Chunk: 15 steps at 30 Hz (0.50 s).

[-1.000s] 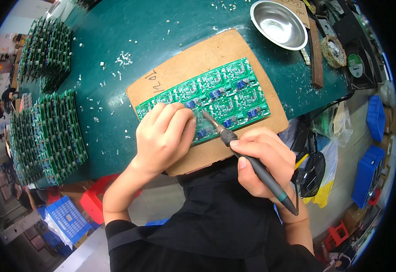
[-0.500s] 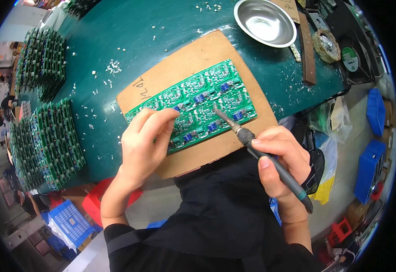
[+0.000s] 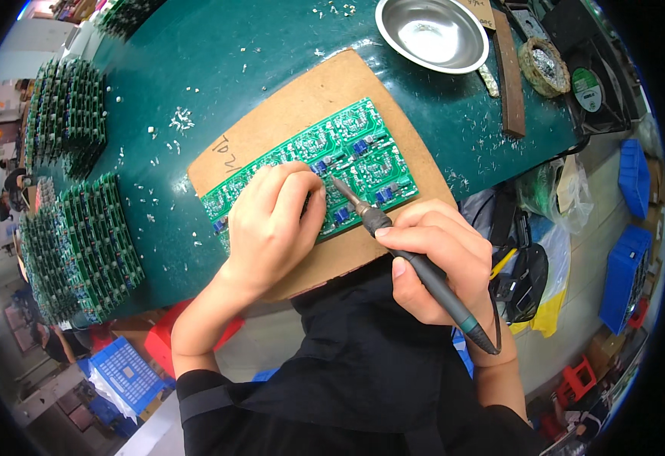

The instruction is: The person assembles circuit boards by inserting components into the boards by hand, soldering the connections with a soldering iron, and stacking the boards on the table.

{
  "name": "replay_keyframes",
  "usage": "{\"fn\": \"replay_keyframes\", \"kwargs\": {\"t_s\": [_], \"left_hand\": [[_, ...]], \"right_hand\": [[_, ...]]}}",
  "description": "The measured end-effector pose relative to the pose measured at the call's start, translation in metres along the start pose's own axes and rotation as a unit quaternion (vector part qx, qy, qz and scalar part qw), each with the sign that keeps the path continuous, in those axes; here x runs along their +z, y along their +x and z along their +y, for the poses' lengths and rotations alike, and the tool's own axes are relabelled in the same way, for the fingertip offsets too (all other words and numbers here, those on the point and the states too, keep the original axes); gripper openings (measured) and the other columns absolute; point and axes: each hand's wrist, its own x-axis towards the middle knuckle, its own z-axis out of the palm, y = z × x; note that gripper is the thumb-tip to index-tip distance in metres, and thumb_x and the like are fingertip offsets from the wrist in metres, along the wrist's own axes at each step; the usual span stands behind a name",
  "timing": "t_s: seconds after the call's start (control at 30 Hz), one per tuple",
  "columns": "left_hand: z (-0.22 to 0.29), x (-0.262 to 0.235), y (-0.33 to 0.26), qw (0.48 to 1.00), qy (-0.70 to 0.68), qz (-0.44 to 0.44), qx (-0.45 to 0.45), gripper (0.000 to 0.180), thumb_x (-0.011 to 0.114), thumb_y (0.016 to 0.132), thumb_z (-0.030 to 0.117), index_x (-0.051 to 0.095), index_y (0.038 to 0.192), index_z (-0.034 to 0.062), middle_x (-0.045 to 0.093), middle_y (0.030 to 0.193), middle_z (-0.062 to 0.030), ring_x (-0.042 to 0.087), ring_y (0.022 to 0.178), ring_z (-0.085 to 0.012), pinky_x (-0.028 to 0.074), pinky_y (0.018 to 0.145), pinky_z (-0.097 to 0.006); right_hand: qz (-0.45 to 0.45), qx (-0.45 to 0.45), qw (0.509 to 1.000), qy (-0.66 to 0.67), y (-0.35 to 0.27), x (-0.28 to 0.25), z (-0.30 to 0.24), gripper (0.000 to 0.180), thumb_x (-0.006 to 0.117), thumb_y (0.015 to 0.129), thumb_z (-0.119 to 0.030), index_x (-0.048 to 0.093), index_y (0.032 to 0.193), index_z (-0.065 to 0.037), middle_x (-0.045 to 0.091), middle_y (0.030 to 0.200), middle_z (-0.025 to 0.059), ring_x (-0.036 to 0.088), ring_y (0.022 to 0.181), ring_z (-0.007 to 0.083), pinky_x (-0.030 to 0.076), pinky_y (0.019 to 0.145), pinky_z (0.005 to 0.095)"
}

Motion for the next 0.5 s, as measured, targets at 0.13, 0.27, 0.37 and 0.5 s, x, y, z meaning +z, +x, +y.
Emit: {"fn": "replay_keyframes", "kwargs": {"t_s": [0.13, 0.27, 0.37, 0.5], "left_hand": [[0.002, -0.002, 0.000, 1.000, 0.006, 0.007, 0.005, 0.018, 0.071, 0.072, -0.002, 0.059, 0.083, 0.0050, 0.061, 0.084, -0.0066, 0.056, 0.068, -0.0227, 0.046, 0.059, -0.033], [0.003, 0.000, 0.001, 0.997, 0.063, -0.003, 0.036, 0.017, 0.070, 0.072, -0.002, 0.059, 0.083, 0.0053, 0.060, 0.083, -0.0062, 0.055, 0.067, -0.0216, 0.046, 0.058, -0.033], [0.004, 0.000, 0.002, 0.997, 0.071, -0.014, 0.040, 0.017, 0.069, 0.073, -0.001, 0.060, 0.086, 0.0050, 0.061, 0.086, -0.0068, 0.055, 0.068, -0.0221, 0.046, 0.059, -0.033], [0.003, -0.016, 0.007, 0.998, 0.001, -0.057, -0.010, 0.016, 0.068, 0.077, 0.000, 0.062, 0.091, 0.0047, 0.062, 0.091, -0.0082, 0.057, 0.072, -0.0244, 0.048, 0.062, -0.032]], "right_hand": [[0.025, 0.014, 0.999, 0.019, -0.006, -0.003, 0.002, 0.024, 0.062, 0.075, -0.002, 0.067, 0.097, 0.004, 0.064, 0.077, 0.0142, 0.064, 0.075, 0.0282, 0.052, 0.070, 0.0354], [0.026, 0.025, 0.999, 0.024, -0.002, -0.002, 0.002, 0.022, 0.062, 0.076, -0.002, 0.067, 0.096, 0.003, 0.064, 0.079, 0.0145, 0.064, 0.076, 0.0285, 0.052, 0.071, 0.0355], [0.031, 0.026, 0.998, 0.039, -0.004, -0.004, 0.006, 0.020, 0.063, 0.077, -0.004, 0.067, 0.095, 0.003, 0.064, 0.081, 0.0152, 0.064, 0.076, 0.0280, 0.051, 0.070, 0.0351], [0.107, 0.050, 0.992, 0.052, -0.013, -0.016, 0.008, 0.020, 0.063, 0.080, -0.011, 0.067, 0.094, 0.003, 0.064, 0.081, 0.0160, 0.062, 0.076, 0.0256, 0.050, 0.069, 0.0327]]}}
